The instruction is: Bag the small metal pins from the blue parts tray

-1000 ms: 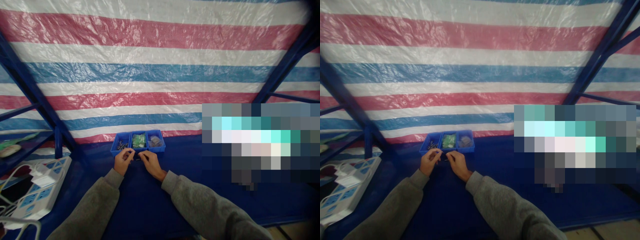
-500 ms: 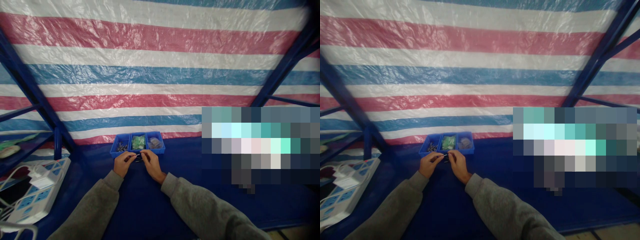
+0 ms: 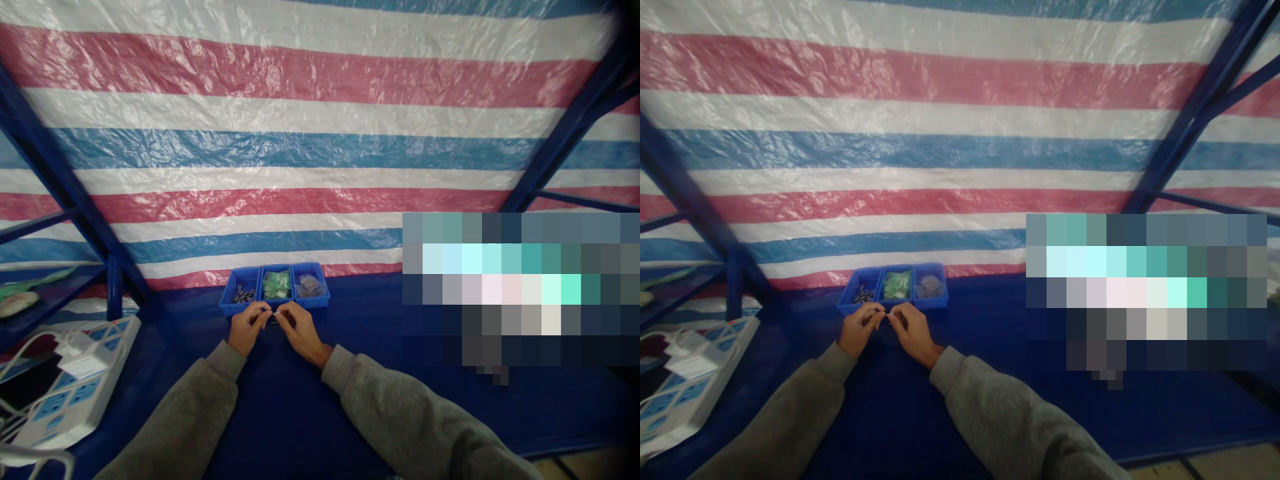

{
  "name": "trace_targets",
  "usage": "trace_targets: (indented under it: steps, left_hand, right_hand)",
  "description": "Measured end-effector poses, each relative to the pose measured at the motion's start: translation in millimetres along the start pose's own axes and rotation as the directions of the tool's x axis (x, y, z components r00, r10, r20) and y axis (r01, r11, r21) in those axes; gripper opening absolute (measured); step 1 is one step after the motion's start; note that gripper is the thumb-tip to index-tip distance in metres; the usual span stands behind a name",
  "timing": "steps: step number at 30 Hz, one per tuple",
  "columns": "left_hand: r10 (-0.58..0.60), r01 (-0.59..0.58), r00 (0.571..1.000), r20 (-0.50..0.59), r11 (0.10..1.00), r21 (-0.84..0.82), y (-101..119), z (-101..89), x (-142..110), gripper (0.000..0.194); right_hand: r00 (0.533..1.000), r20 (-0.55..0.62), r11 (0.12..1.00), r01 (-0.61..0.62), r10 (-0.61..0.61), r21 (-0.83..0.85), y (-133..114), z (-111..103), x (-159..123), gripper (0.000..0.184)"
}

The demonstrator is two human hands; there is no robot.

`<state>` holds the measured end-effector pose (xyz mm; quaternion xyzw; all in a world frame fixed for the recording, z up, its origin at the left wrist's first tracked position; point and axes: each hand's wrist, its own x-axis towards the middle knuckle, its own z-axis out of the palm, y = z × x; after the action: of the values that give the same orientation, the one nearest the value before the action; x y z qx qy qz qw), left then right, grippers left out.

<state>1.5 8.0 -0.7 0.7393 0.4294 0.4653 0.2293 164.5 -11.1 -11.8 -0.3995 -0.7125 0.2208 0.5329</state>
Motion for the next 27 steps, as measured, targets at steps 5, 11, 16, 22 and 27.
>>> trace_targets:
  steps: [5,11,16,22,27]
  left_hand:
    - [-0.024,0.023,0.999,-0.029,1.000,-0.016,-2.4,-0.7,0.8,0.022]
    - [-0.013,0.012,0.999,0.040,1.000,0.010,-2.3,0.6,1.3,0.026]
    - [-0.022,0.023,0.997,0.068,1.000,-0.014,5.4,-0.8,-0.3,0.035]
    - [-0.110,0.115,0.993,0.044,0.983,-0.145,9.7,0.1,0.1,0.043]
    - [-0.147,0.152,0.988,0.040,0.970,-0.192,6.5,0.3,1.3,0.036]
  right_hand:
    - [1.000,-0.012,1.000,0.017,-0.017,0.010,-3.0,-3.2,0.5,0.026]
    - [1.000,-0.018,1.000,-0.013,0.013,0.016,-1.8,-4.3,2.2,0.035]
    - [1.000,0.006,1.000,-0.003,0.003,0.004,-0.2,-3.6,2.9,0.039]
    - [1.000,-0.001,0.999,0.008,-0.008,0.031,-1.5,-2.9,2.7,0.025]
    - [1.000,-0.005,1.000,0.017,-0.017,0.015,0.4,-2.1,2.1,0.030]
